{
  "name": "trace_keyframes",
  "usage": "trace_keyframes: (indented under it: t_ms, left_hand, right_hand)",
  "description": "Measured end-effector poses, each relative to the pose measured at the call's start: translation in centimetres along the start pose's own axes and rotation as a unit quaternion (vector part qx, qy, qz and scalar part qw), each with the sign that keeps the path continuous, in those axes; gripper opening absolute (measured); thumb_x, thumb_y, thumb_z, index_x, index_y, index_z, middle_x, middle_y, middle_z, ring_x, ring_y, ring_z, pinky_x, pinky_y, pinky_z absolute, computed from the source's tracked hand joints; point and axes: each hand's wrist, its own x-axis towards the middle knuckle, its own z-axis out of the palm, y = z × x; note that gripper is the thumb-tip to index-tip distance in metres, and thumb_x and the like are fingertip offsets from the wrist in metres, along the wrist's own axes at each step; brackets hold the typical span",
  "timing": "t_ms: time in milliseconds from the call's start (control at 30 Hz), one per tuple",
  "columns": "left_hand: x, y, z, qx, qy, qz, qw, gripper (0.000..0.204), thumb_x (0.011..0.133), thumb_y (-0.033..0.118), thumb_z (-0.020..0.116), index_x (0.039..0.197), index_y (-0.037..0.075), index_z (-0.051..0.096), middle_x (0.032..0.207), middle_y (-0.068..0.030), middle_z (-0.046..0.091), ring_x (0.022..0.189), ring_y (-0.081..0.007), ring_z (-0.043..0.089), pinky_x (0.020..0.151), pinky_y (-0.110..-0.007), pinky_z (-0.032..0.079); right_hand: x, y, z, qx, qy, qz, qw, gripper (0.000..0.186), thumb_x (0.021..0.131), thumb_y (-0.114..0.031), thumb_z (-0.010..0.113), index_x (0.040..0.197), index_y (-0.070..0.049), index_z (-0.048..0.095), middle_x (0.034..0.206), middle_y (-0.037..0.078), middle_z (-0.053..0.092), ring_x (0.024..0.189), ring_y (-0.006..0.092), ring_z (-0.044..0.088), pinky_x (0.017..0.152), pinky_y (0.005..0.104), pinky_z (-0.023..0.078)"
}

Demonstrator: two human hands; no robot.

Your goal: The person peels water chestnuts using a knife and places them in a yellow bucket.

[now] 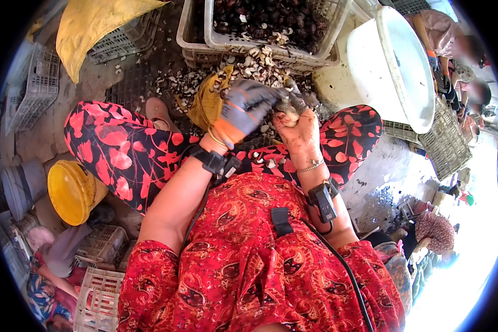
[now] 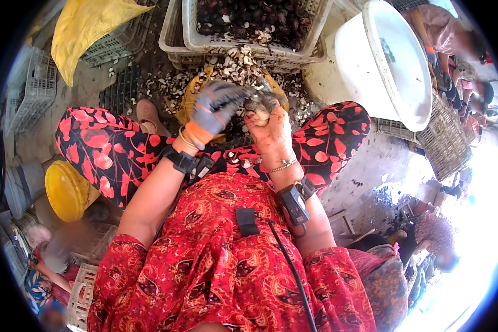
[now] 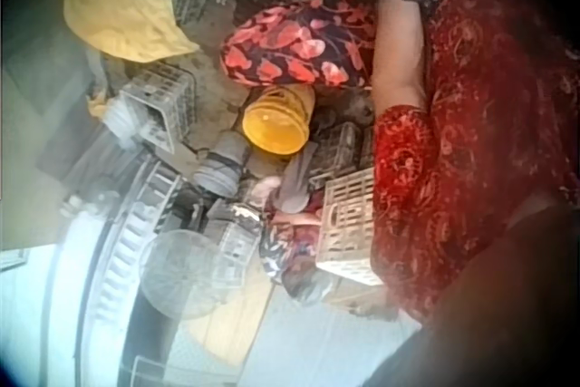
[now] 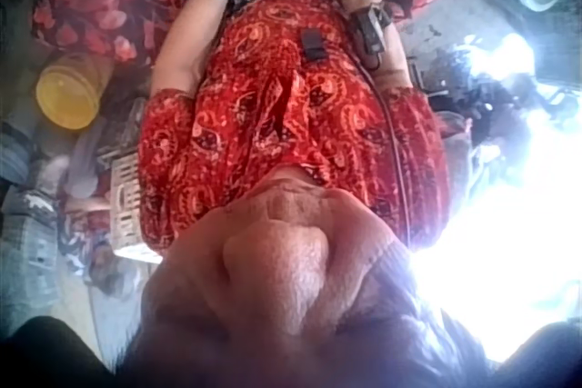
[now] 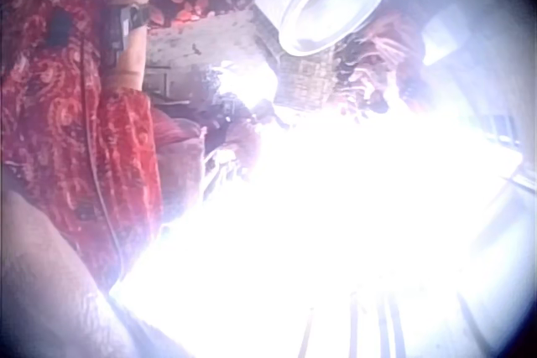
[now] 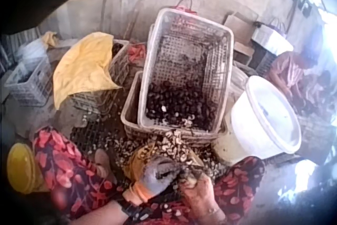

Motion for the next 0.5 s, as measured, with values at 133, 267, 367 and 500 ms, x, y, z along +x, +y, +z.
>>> trace_keyframes:
  t_ms: [133, 267, 367, 500]
  left_hand:
    - [0.0, -1.5, -0.5, -0.066, 0.020, -0.122, 0.990, 0.022, 0.078, 0.004, 0.062, 0.098, 0.008, 0.068, 0.090, -0.0109, 0.065, 0.084, -0.0244, 0.060, 0.078, -0.034, 0.046]
    - [0.6, 1.3, -0.5, 0.027, -0.016, 0.031, 0.999, 0.022, 0.073, 0.006, 0.066, 0.095, 0.006, 0.068, 0.089, -0.0098, 0.064, 0.084, -0.0259, 0.059, 0.078, -0.034, 0.046]
    - [0.1, -1.0, -0.3, -0.047, -0.005, -0.042, 0.998, 0.021, 0.077, 0.006, 0.063, 0.098, 0.008, 0.068, 0.087, -0.0098, 0.064, 0.084, -0.0241, 0.059, 0.078, -0.033, 0.046]
    - [0.6, 0.2, -0.6, -0.010, -0.019, -0.017, 1.000, 0.019, 0.080, 0.003, 0.061, 0.098, 0.007, 0.068, 0.093, -0.0098, 0.066, 0.087, -0.0213, 0.061, 0.080, -0.030, 0.046]
  right_hand:
    - [-0.8, 0.2, 1.6, -0.023, 0.035, -0.015, 0.999, 0.024, 0.090, -0.016, 0.040, 0.102, -0.004, 0.058, 0.092, 0.011, 0.060, 0.066, 0.0195, 0.054, 0.049, 0.0275, 0.044]
    - [-1.3, 0.2, 0.9, -0.160, 0.064, -0.092, 0.981, 0.025, 0.089, -0.015, 0.041, 0.107, -0.006, 0.057, 0.097, 0.012, 0.059, 0.069, 0.0207, 0.055, 0.049, 0.0254, 0.046]
    - [-1.0, 0.5, 1.0, -0.182, 0.050, -0.121, 0.974, 0.023, 0.088, -0.014, 0.046, 0.107, -0.005, 0.056, 0.096, 0.012, 0.059, 0.070, 0.0203, 0.053, 0.053, 0.0257, 0.046]
    - [0.4, -0.4, -0.8, -0.068, 0.035, -0.031, 0.997, 0.020, 0.090, -0.013, 0.044, 0.105, -0.006, 0.055, 0.093, 0.009, 0.059, 0.068, 0.0183, 0.053, 0.054, 0.0274, 0.045]
